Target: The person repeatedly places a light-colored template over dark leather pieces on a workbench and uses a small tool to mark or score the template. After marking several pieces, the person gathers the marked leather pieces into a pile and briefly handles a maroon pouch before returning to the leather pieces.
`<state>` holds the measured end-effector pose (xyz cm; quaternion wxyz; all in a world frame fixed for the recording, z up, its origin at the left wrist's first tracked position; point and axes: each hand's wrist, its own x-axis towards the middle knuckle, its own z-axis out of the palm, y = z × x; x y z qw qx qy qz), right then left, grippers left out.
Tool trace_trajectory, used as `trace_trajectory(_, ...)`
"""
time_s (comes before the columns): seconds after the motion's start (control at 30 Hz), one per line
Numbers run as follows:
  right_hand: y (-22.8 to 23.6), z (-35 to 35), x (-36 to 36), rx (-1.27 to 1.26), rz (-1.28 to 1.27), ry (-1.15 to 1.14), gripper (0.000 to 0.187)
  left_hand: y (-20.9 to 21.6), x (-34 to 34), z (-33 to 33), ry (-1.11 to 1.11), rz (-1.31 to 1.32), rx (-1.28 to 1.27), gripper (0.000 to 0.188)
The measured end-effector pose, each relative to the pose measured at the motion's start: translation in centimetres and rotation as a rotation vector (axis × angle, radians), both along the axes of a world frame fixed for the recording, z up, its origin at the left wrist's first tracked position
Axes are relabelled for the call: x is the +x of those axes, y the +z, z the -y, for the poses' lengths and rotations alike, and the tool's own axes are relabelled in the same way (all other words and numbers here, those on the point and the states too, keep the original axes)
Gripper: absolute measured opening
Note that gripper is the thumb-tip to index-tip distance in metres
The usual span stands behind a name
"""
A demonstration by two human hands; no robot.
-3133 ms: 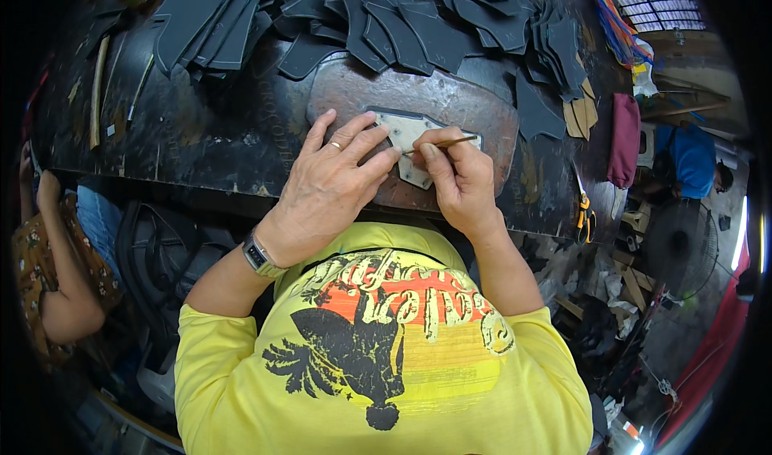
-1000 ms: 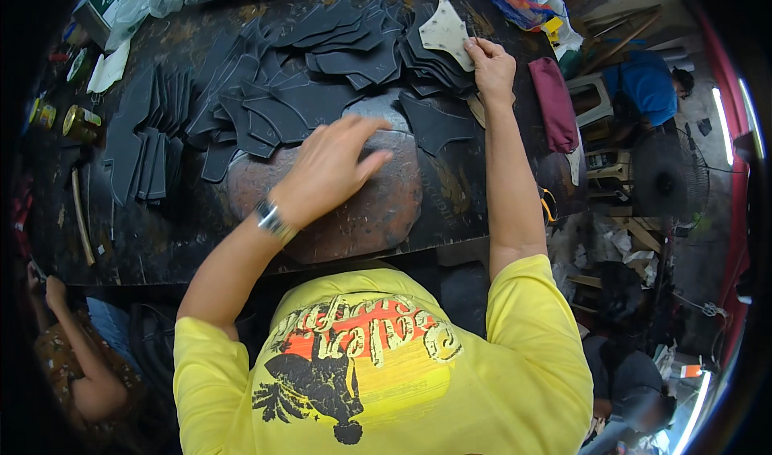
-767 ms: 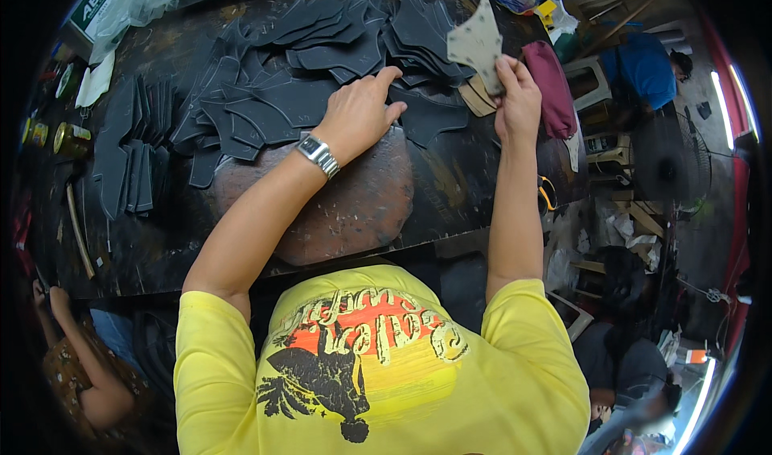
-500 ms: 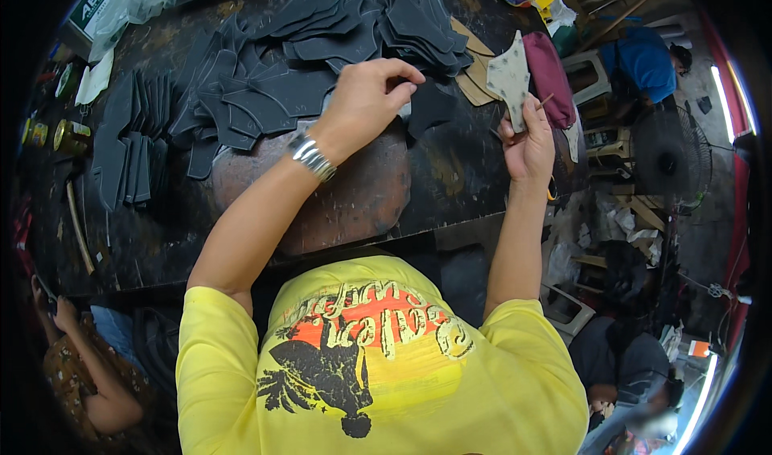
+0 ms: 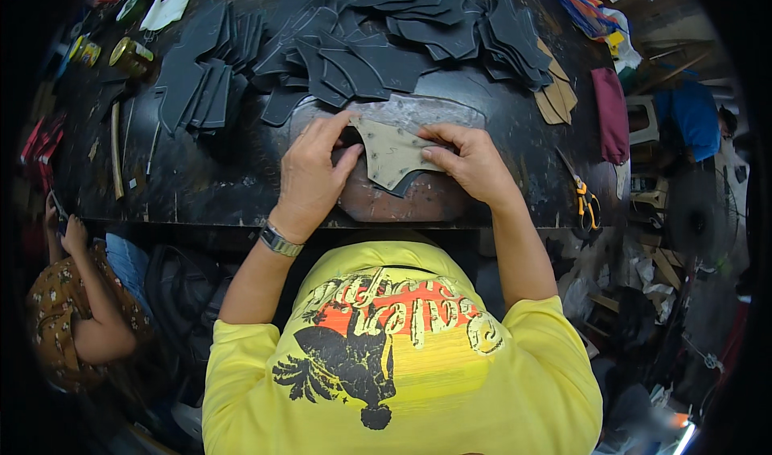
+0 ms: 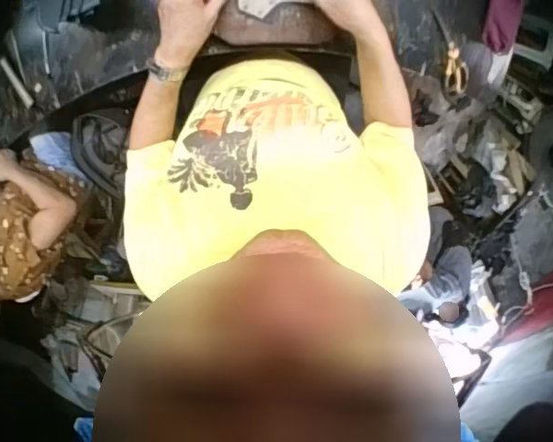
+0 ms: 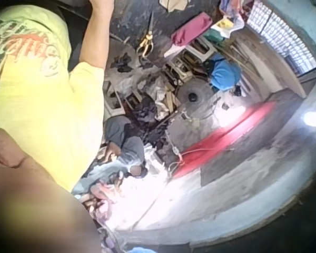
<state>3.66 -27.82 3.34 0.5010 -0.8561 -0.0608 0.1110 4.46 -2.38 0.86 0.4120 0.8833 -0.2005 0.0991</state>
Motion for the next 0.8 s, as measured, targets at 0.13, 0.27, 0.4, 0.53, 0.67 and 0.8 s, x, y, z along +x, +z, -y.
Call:
trace_trajectory(0.13, 0.1, 0.1, 0.5, -0.082, -0.004, 0.047, 0.033, -0.2, -0.7, 0.1, 0.057, -0.073, -0.115, 0.052)
trace_trajectory(0.27, 0.5, 0.3, 1.0, -0.133, 0.007, 0.076, 0.034, -0.4, -1.6, -0.2, -0.043, 0.221, 0.123, 0.046)
trace_trajectory(0.4, 0.9, -0.2, 1.7, -0.221, -0.035, 0.072, 0.031, -0.8, -3.5, 0.0, -0.204, 0.154, 0.185, 0.044)
trace_trajectory(0.53, 1.0, -0.2, 1.7, -0.185, -0.045, 0.029, 0.029, -0.9, -4.6, -0.2, -0.236, 0.087, 0.245, 0.046)
trace_trajectory(0.67, 0.6, -0.2, 1.2, -0.149, -0.06, -0.019, 0.027, -1.0, -4.8, 0.1, -0.241, 0.031, 0.213, 0.052)
trace_trajectory(0.8, 0.4, -0.2, 0.8, -0.118, -0.045, -0.049, 0.026, -1.1, -4.7, 0.2, -0.232, 0.026, 0.238, 0.056)
